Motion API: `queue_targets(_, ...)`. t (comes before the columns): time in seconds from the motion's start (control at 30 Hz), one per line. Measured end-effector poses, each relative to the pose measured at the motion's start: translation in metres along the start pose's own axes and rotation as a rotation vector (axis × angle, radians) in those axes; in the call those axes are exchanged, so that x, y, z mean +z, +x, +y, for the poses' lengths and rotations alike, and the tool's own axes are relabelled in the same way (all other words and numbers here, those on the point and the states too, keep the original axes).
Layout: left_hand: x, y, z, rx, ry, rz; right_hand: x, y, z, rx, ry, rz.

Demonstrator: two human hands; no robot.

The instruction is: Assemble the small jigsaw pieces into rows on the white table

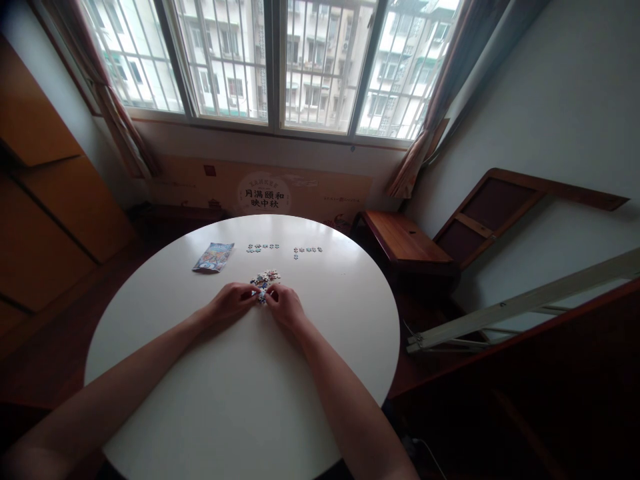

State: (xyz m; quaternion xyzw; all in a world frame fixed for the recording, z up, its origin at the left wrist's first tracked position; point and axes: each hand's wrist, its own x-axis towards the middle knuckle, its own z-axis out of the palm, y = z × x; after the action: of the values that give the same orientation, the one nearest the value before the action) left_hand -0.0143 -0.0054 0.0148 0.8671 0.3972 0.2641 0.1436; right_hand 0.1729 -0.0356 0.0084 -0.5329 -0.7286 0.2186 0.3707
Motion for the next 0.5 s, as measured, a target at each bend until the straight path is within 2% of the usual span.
queue_targets(0.5,-0.0012,-0.0001,0.0006,0.007,0.02,-0.008,0.0,-0.0002,-0.0001,-0.01,0.002,0.001)
